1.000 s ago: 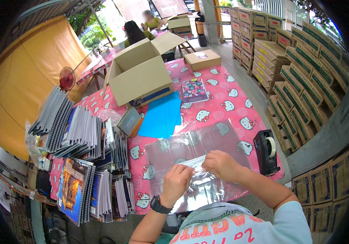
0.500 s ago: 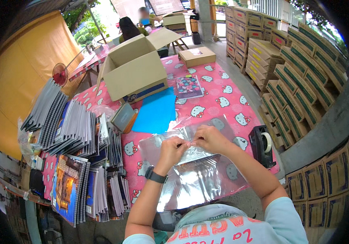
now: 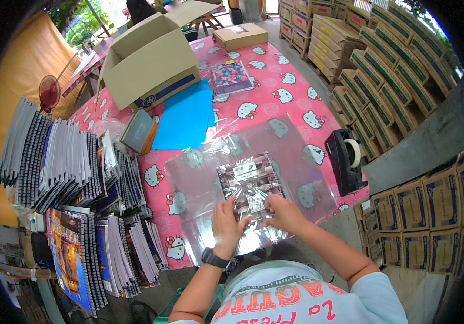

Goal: The person packs stacks of books into plastic bags and seals them with tape. The person picks up a stack of books from a larger pile, places them inside a clear plastic bag on a table, folds the excess plastic over, and secures it with pieces of tape from a dispenser.

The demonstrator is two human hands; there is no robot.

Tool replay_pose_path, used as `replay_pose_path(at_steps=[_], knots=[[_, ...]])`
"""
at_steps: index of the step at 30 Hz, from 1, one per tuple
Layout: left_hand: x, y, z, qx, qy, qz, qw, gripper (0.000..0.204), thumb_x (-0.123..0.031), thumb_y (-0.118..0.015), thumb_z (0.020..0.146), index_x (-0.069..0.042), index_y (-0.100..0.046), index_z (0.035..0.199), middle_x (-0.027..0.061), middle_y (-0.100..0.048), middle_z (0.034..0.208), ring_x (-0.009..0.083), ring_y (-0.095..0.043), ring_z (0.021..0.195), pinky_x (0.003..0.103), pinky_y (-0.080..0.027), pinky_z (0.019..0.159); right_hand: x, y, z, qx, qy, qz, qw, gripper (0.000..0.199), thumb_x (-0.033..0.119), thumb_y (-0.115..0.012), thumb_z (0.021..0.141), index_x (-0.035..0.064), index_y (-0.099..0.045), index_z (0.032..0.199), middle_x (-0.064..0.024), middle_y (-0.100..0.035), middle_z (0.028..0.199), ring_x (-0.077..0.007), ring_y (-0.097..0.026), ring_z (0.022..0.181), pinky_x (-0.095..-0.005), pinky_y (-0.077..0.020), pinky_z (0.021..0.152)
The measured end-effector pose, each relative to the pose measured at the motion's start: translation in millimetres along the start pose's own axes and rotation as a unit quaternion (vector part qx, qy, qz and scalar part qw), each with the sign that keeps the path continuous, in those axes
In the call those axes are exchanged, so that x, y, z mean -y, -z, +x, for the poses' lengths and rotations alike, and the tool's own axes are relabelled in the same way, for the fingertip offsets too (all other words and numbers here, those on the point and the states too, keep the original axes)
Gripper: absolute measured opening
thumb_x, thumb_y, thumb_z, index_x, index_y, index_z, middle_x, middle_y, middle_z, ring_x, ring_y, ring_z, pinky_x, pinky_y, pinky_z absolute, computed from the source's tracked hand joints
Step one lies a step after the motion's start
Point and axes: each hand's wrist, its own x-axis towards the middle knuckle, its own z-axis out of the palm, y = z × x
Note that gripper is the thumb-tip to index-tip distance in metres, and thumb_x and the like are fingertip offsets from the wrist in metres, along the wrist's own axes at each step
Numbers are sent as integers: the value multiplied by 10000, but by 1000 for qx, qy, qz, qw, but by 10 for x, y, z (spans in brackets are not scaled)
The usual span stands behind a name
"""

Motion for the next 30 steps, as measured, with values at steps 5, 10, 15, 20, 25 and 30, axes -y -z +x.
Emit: replay_pose_path(at_steps=[5,10,15,20,25,30], knots=[[219,-284,-149,-12,118,-317,941,988,-284,-825,588,44,-251,1322,229,-436,1225,353,-432,1133,414,-363,955,141,137,201,118,-78,-73,987,303,241,-778,608,75,-573,757,-111,-609,753,-316,-593,758,-418,-447,655],[350,-582,-202,-26,170,-289,942,1085,-294,-845,538,46,-207,1347,253,-367,1292,360,-375,1189,410,-300,1011,101,236,89,74,-55,-52,994,168,207,-677,719,61,-614,773,-100,-640,826,-274,-616,791,-390,-470,694],[391,-534,-248,-36,186,-303,934,1061,-265,-830,554,7,-192,1357,248,-346,1291,354,-356,1190,411,-288,1016,-913,1460,-461,-452,-137,-62,879,231,213,-657,749,3,-648,846,-118,-635,828,-205,-609,762,-335,-472,684],[284,-604,-188,-6,181,-309,934,1082,-270,-837,540,0,-185,1359,249,-340,1292,353,-343,1197,416,-282,1018,-1733,1799,-780,-323,-312,57,892,294,274,-640,788,-5,-652,694,-106,-625,763,-187,-580,684,-310,-449,627],[375,-512,-216,-27,192,-331,923,1072,-256,-842,530,-2,-204,1354,240,-348,1291,345,-361,1187,415,-290,1014,-1316,1689,-901,-389,-125,-15,912,207,204,-644,799,3,-625,753,-20,-582,708,-132,-523,585,-267,-419,563],[385,-693,-227,-35,178,-359,915,1055,-225,-847,520,1,-230,1345,223,-379,1271,334,-387,1168,408,-311,1002,-1813,1200,-1328,-238,-344,531,737,74,144,-621,811,86,-585,783,19,-528,616,-38,-415,463,-188,-304,413]])
